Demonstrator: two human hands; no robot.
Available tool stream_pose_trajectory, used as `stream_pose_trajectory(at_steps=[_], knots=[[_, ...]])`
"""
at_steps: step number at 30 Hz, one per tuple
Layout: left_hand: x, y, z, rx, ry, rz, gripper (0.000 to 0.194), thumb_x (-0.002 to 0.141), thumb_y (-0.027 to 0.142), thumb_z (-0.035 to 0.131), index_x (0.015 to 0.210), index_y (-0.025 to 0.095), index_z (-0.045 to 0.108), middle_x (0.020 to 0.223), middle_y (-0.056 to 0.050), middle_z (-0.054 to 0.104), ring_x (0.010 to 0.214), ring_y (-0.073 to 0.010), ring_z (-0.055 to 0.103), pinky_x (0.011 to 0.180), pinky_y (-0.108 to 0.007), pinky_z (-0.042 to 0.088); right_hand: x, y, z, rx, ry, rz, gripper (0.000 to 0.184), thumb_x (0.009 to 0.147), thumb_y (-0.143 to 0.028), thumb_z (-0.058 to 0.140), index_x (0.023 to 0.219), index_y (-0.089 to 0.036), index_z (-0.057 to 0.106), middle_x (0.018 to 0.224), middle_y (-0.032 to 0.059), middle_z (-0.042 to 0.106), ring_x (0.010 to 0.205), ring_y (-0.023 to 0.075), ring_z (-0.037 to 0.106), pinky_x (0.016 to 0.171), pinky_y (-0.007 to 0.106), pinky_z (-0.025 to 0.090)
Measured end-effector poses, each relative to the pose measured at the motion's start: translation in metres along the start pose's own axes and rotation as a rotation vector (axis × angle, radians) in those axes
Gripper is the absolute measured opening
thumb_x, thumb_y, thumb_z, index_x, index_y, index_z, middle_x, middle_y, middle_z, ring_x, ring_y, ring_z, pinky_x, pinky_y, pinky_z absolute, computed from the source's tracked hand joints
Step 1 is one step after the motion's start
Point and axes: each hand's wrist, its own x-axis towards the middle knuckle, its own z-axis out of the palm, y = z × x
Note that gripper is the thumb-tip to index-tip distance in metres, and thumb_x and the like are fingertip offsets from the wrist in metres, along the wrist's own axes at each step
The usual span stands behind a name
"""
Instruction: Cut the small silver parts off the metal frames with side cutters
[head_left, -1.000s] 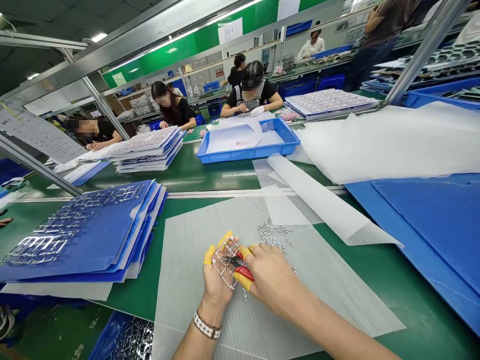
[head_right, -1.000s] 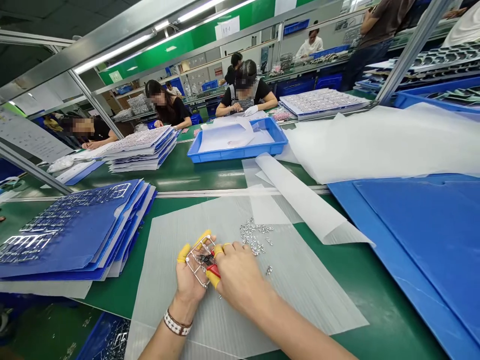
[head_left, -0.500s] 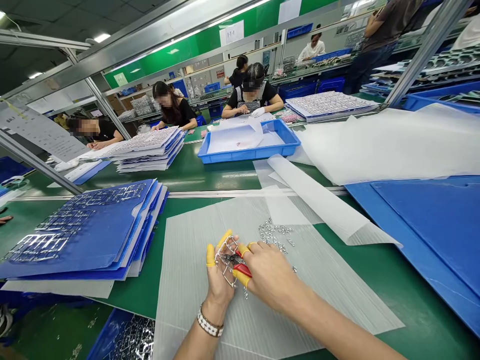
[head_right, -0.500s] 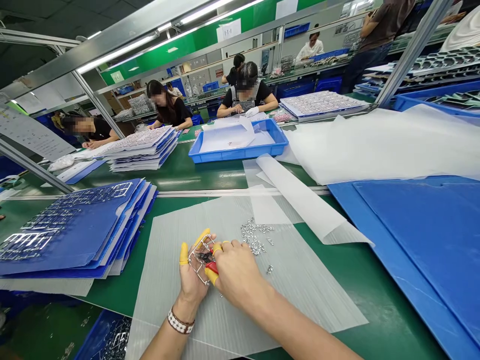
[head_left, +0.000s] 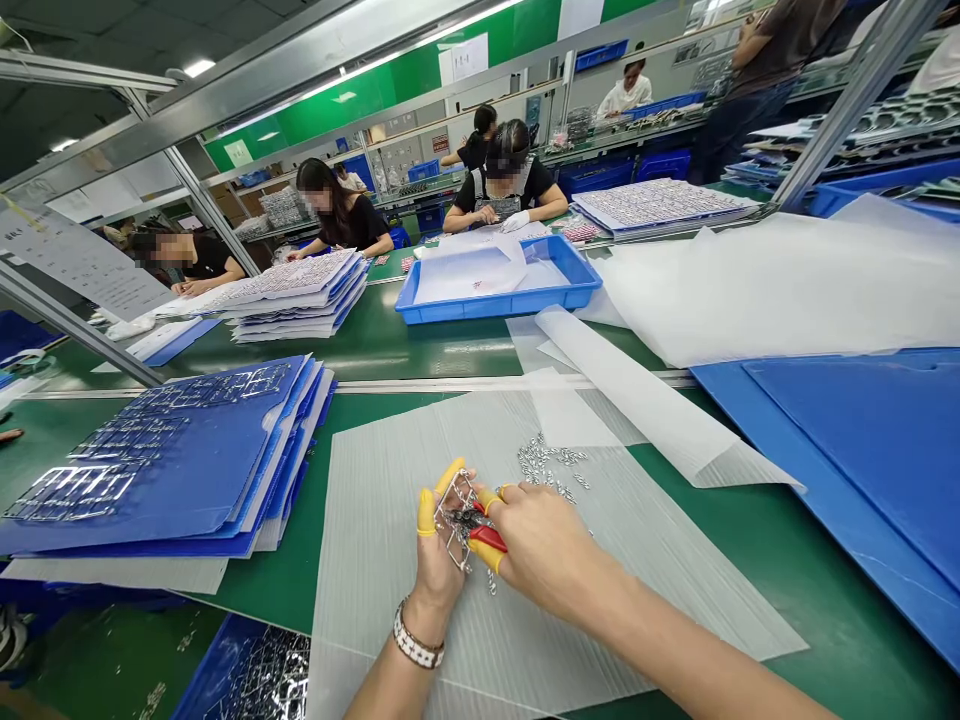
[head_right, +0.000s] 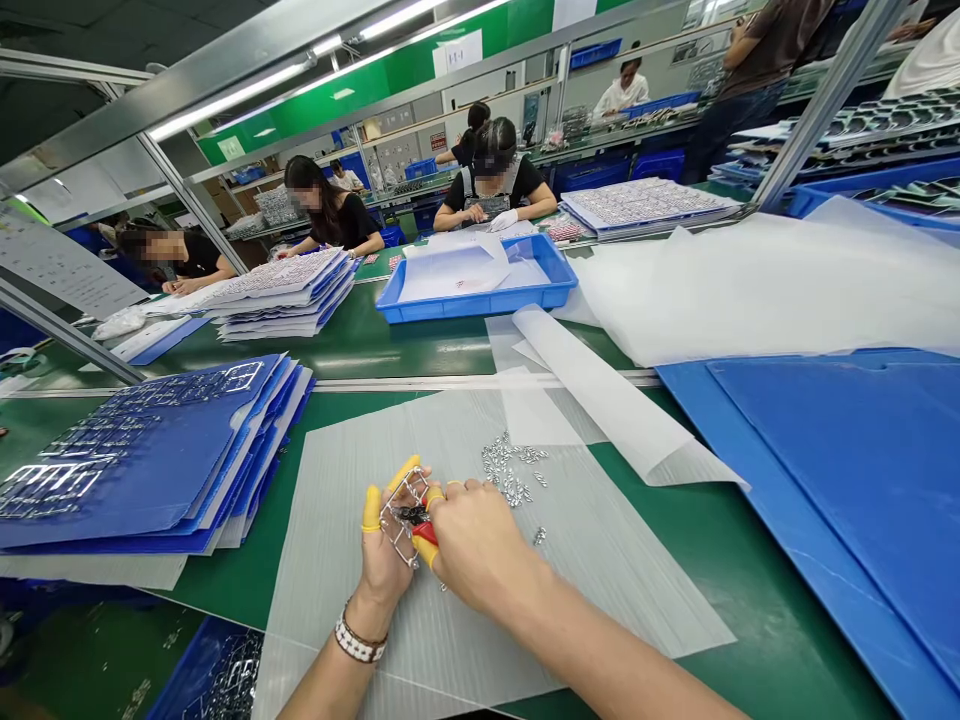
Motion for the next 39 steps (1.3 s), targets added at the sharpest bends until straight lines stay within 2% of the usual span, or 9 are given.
stream_pose_trajectory(at_steps=[8,14,18,21,24,28,39], knots=[[-0.001,-0.004,0.001,-0.029,0.019,-0.075,0.057,0.079,0.060,0.044,0.112,0.017,0.064,0.111,-0.012,0.065,0.104,-0.0273,0.058,0.092,-0.038,0.039,-0.006,-0.005,0.004,-0.079,0.022,0.003,0.020,0.084,-0.028,0.053,0.092,-0.013,0.064,0.075,0.0118,0.064,0.073,0.0265,0.062,0.061,0.034,0.041],[-0.003,-0.005,0.003,-0.037,0.011,-0.095,0.057,0.080,0.059,0.044,0.112,0.016,0.064,0.110,-0.012,0.065,0.105,-0.0275,0.057,0.092,-0.038,0.040,-0.008,-0.005,0.004,-0.091,0.006,0.014,0.018,0.082,-0.029,0.057,0.087,-0.013,0.064,0.077,0.0129,0.064,0.076,0.0280,0.061,0.064,0.036,0.042],[-0.005,-0.005,0.005,-0.031,0.007,-0.084,0.056,0.081,0.058,0.043,0.112,0.017,0.064,0.111,-0.011,0.065,0.104,-0.0269,0.057,0.092,-0.038,0.040,-0.011,-0.006,0.004,-0.097,-0.006,-0.005,0.017,0.083,-0.026,0.056,0.089,-0.012,0.065,0.075,0.0125,0.064,0.072,0.0268,0.061,0.061,0.035,0.042],[-0.005,-0.003,0.006,-0.044,-0.013,-0.084,0.055,0.083,0.057,0.042,0.112,0.016,0.064,0.110,-0.011,0.066,0.101,-0.0250,0.058,0.092,-0.037,0.040,-0.012,-0.002,0.005,-0.090,0.024,0.016,0.021,0.083,-0.029,0.057,0.094,-0.013,0.065,0.077,0.0121,0.064,0.074,0.0278,0.061,0.062,0.036,0.042],[-0.005,-0.001,0.008,-0.072,-0.035,-0.084,0.053,0.083,0.056,0.042,0.111,0.016,0.064,0.110,-0.012,0.065,0.098,-0.0235,0.060,0.091,-0.036,0.041,-0.011,0.008,0.003,-0.091,0.044,0.063,0.023,0.083,-0.034,0.056,0.090,-0.015,0.065,0.080,0.0118,0.064,0.078,0.0289,0.060,0.065,0.038,0.042],[-0.004,-0.001,0.009,-0.053,-0.011,-0.086,0.054,0.081,0.056,0.045,0.110,0.015,0.065,0.113,-0.013,0.065,0.108,-0.0256,0.056,0.092,-0.035,0.041,-0.008,0.019,0.000,-0.090,0.043,0.117,0.025,0.085,-0.037,0.053,0.090,-0.014,0.063,0.080,0.0119,0.064,0.078,0.0278,0.061,0.066,0.036,0.041],[-0.004,-0.004,0.007,-0.041,-0.030,-0.077,0.053,0.082,0.055,0.044,0.112,0.016,0.064,0.112,-0.012,0.065,0.115,-0.0260,0.053,0.096,-0.036,0.039,-0.004,0.018,-0.001,-0.077,0.046,0.102,0.026,0.084,-0.039,0.053,0.087,-0.016,0.064,0.079,0.0108,0.066,0.076,0.0274,0.062,0.064,0.035,0.042]])
